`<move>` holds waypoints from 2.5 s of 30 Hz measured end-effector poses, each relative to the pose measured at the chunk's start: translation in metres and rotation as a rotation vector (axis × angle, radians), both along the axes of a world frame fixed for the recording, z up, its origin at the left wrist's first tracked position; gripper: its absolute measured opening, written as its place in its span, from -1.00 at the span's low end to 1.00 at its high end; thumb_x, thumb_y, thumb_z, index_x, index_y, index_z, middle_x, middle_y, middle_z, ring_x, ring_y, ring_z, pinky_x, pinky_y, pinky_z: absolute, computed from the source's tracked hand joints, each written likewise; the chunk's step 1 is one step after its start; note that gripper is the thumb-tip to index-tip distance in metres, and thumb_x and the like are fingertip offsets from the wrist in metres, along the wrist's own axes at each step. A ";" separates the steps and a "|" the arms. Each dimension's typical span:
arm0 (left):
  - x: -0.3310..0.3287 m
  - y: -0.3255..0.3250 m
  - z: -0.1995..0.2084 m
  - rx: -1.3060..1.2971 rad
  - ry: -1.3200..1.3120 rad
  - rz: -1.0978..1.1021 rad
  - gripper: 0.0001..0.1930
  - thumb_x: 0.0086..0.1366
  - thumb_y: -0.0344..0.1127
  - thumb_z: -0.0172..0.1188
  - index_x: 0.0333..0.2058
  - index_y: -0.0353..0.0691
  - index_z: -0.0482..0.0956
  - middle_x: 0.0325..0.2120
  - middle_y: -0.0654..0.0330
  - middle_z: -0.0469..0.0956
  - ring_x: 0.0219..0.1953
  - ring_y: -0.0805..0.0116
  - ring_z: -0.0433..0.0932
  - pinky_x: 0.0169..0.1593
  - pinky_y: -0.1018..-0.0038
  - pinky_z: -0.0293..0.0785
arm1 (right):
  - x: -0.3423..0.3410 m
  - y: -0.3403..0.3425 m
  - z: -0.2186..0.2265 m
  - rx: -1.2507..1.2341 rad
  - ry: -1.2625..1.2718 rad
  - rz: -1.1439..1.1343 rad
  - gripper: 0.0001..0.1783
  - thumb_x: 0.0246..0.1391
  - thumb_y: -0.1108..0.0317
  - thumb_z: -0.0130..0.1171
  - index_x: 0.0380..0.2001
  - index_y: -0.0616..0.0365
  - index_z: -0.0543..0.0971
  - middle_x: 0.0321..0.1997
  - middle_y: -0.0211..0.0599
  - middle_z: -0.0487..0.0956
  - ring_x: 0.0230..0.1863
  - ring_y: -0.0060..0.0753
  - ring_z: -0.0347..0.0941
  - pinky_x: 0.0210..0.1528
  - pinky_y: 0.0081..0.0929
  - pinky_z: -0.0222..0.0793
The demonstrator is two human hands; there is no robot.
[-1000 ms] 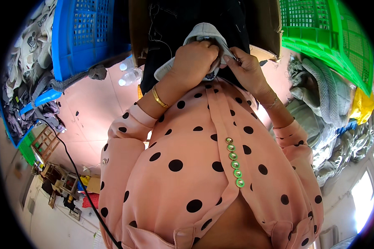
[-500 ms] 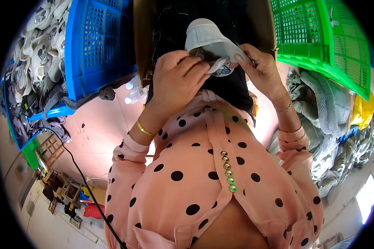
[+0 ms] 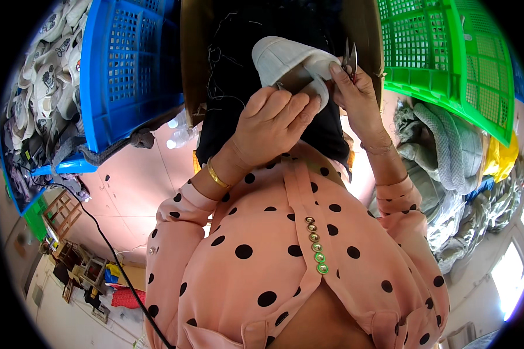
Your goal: The person uses scissors to trim loose threads and excess fabric from the edges of white fabric slippers. They handle the slippers one at a time, picking them from a blue basket, trimming the seams, and placing the finished items into a cardboard box.
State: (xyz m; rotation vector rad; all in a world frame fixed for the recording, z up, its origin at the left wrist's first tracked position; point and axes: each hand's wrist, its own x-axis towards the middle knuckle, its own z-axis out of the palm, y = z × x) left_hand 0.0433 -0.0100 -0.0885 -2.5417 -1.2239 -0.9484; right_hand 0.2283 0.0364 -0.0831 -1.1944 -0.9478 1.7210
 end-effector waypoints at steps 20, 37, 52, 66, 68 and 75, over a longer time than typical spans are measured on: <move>-0.043 0.021 0.041 -0.438 0.367 -0.187 -0.64 0.25 -0.28 -0.03 0.02 -0.09 0.51 0.09 0.27 0.45 0.18 0.37 0.31 0.37 -0.12 -0.22 | -0.013 0.015 0.020 0.727 -0.810 0.230 -0.80 -0.07 0.41 0.20 -0.57 0.26 0.40 -0.62 0.04 0.43 -0.58 0.11 0.43 -0.55 -0.21 0.32; -0.023 0.051 0.004 -0.073 0.058 -0.145 -0.92 -0.07 -0.32 0.20 -0.52 -0.09 0.62 -0.55 0.33 0.39 -0.29 0.36 0.41 0.26 -0.03 0.21 | -0.022 0.017 0.009 0.461 -0.877 0.070 -0.67 0.01 0.35 0.19 -0.15 0.26 0.55 -0.53 0.06 0.54 -0.51 0.06 0.52 -0.44 -0.19 0.44; -0.035 0.036 0.029 0.366 -0.023 0.102 -0.94 0.15 -0.30 0.22 -0.43 0.09 0.54 -0.40 0.49 0.49 -0.21 0.56 0.47 0.22 0.28 0.25 | -0.022 0.019 0.052 0.306 0.026 0.000 -0.87 0.23 0.41 0.15 -0.21 0.22 0.55 -0.46 -0.70 0.42 -0.46 -0.86 0.17 -0.42 -0.80 0.09; -0.043 0.029 0.017 0.184 0.040 0.072 -0.84 0.14 -0.30 0.27 -0.28 0.08 0.59 -0.34 0.50 0.54 -0.16 0.54 0.47 0.26 0.26 0.11 | -0.026 0.024 0.036 0.456 -0.230 0.072 -0.83 0.24 0.41 0.15 -0.17 0.28 0.54 -0.34 -0.58 0.51 -0.30 -0.77 0.30 -0.19 -0.75 0.29; -0.044 0.032 0.011 0.057 0.062 0.018 -0.79 0.13 -0.33 0.24 -0.21 0.01 0.62 -0.30 0.47 0.56 -0.14 0.51 0.49 0.26 0.25 0.12 | -0.023 0.028 0.019 0.550 -0.322 0.072 -0.83 0.23 0.44 0.16 -0.15 0.28 0.53 -0.34 -0.54 0.51 -0.30 -0.75 0.30 -0.20 -0.75 0.30; -0.037 0.032 0.013 -0.284 0.047 -0.007 -0.76 0.15 -0.38 0.18 -0.18 -0.09 0.67 -0.36 0.38 0.62 -0.16 0.47 0.52 0.07 0.24 0.32 | -0.011 0.021 -0.034 0.524 -0.348 0.009 -0.80 0.22 0.46 0.16 -0.11 0.28 0.50 -0.25 -0.44 0.57 -0.22 -0.71 0.39 -0.09 -0.71 0.35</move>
